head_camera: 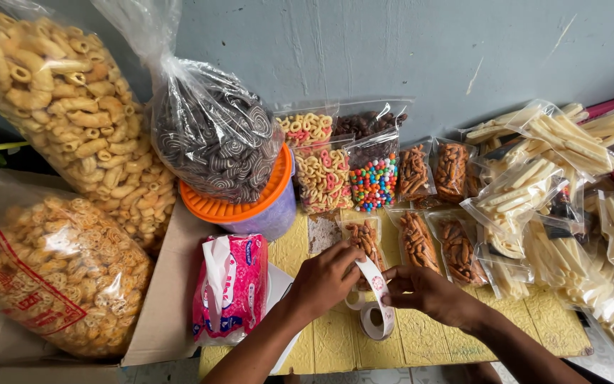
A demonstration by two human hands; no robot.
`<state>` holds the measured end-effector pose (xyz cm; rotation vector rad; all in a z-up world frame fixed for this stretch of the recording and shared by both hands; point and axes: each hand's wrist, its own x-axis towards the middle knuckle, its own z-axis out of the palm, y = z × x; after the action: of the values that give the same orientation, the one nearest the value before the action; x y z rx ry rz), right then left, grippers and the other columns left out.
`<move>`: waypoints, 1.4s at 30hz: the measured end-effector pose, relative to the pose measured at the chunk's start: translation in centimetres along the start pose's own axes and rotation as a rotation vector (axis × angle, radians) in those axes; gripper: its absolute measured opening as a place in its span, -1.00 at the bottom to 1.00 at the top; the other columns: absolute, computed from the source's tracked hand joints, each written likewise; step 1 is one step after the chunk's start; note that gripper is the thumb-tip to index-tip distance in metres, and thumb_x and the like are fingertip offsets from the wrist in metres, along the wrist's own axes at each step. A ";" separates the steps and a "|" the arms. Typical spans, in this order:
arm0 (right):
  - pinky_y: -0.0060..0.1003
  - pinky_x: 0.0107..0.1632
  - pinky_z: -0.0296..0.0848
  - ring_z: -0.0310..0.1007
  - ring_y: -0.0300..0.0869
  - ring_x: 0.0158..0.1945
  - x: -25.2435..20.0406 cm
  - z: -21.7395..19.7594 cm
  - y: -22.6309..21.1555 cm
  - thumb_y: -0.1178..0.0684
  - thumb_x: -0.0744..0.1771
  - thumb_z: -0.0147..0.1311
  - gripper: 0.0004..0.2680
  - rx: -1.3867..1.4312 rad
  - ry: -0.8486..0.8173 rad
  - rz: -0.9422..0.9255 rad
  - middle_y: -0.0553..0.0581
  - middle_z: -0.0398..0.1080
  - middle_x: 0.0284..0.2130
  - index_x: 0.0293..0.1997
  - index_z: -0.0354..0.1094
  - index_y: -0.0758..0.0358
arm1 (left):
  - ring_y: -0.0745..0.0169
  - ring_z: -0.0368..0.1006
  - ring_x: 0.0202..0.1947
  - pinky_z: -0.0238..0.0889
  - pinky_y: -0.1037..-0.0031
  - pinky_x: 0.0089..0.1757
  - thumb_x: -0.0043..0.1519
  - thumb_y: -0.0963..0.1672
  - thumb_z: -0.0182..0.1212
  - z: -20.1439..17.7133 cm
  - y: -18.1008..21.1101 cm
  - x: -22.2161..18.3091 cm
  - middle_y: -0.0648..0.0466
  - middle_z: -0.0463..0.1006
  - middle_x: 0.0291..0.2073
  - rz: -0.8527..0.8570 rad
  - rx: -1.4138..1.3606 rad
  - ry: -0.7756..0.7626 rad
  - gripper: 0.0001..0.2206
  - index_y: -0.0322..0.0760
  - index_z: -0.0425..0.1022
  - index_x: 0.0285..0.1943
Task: Applying circular labels to small plastic bags of snacks
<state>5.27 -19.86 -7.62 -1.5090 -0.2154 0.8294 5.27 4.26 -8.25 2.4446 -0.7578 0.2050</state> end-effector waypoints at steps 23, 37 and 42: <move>-0.28 -0.18 0.47 0.53 -0.17 -0.30 -1.0 1.1 2.4 0.20 0.28 0.28 -0.88 0.030 0.299 -0.006 0.17 0.70 -0.35 -0.18 0.69 0.38 | 0.12 0.57 -0.17 0.47 0.35 -0.12 0.24 -0.16 0.38 -2.3 3.4 0.5 0.02 0.67 -0.15 0.343 -0.161 0.124 -0.85 -0.30 0.61 -0.06; -0.25 -0.22 0.43 0.46 -0.15 -0.38 -1.0 1.1 2.7 0.21 0.27 0.30 -0.89 0.112 0.269 0.038 0.19 0.65 -0.39 -0.22 0.67 0.44 | 0.10 0.44 -0.27 0.34 0.32 -0.29 0.27 -0.21 0.30 -3.5 4.4 0.6 0.05 0.58 -0.25 0.547 0.151 0.110 -0.92 -0.33 0.56 -0.11; -0.22 -0.22 0.38 0.45 -0.12 -0.35 -1.1 1.1 2.6 0.25 0.25 0.35 -0.91 0.196 0.397 0.051 0.20 0.59 -0.41 -0.24 0.61 0.41 | 0.14 0.51 -0.25 0.40 0.37 -0.23 0.29 -0.19 0.37 -4.1 4.8 0.8 0.01 0.65 -0.20 0.531 0.068 0.189 -0.90 -0.34 0.61 -0.10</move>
<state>2.85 -20.05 -9.53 -1.4636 0.1942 0.5568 3.29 2.97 -2.32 2.1944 -1.3142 0.6609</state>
